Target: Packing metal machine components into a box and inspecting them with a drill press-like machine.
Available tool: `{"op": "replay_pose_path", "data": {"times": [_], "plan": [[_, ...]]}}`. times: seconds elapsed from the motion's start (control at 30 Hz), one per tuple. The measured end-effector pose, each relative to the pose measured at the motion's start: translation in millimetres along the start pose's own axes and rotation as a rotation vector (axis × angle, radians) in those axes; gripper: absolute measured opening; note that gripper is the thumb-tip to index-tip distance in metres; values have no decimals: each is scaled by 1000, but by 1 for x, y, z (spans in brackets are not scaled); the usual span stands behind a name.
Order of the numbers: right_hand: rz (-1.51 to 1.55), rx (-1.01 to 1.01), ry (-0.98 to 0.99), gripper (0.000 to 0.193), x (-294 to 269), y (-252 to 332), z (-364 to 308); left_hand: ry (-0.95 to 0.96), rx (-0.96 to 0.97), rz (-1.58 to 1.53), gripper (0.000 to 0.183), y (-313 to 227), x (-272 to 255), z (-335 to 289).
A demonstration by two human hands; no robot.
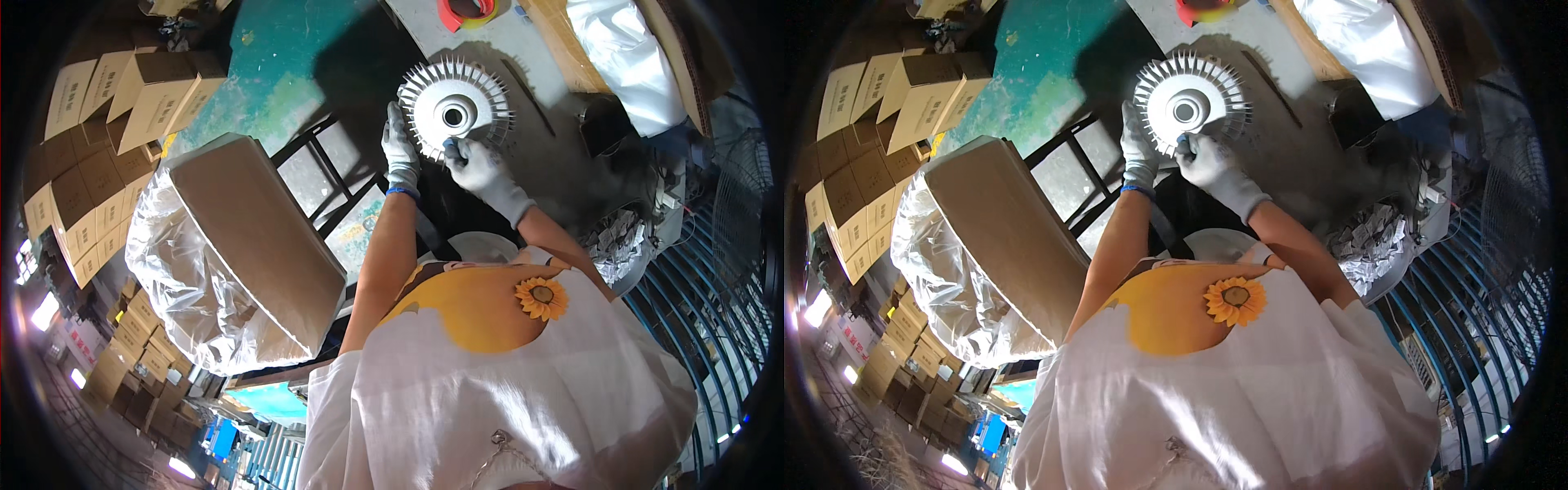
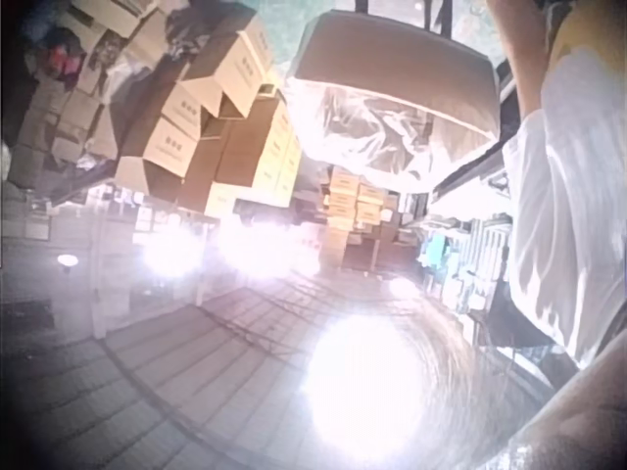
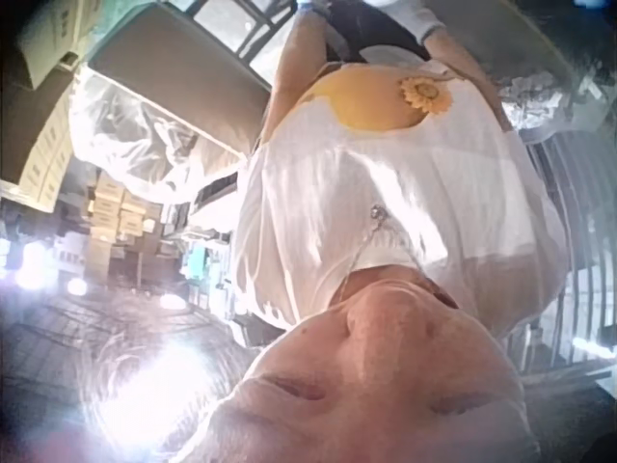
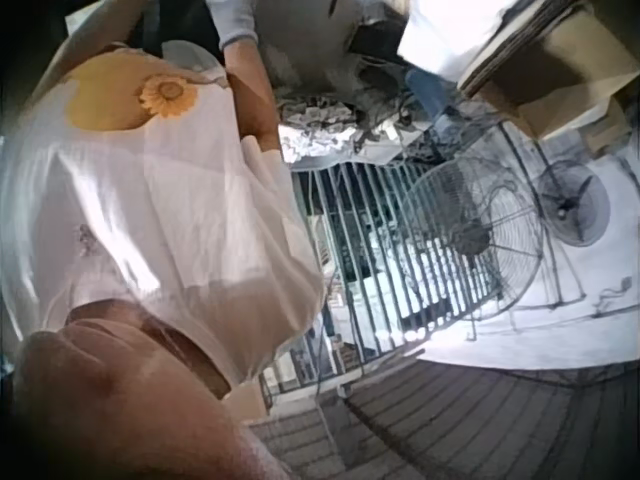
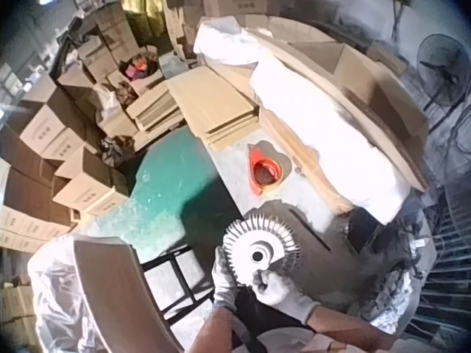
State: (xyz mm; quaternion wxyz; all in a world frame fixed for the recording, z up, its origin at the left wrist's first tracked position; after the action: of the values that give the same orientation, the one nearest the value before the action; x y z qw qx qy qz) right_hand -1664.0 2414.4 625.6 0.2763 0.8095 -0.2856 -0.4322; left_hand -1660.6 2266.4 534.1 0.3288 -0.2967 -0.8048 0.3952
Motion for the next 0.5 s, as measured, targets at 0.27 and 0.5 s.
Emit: {"op": "replay_pose_path", "data": {"times": [0.27, 0.5], "plan": [[-58, 20, 56, 26, -1, 5, 6, -37, -77, -70, 41, -7, 9, -1], [-45, 36, 93, 25, -2, 15, 5, -13, -97, -44, 47, 6, 3, 6]]}}
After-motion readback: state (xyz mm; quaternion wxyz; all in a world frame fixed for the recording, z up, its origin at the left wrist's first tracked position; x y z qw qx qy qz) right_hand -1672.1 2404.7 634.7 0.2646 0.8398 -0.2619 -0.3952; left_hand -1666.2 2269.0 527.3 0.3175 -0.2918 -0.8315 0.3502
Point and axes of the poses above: each hand's wrist, its own z-axis towards the middle knuckle, its own x-axis out of the palm, y = z × x, the point moved 6 cm from there along z, towards the middle knuckle, and after that the axes turned 8 degrees about z, right-handed, at the moved point
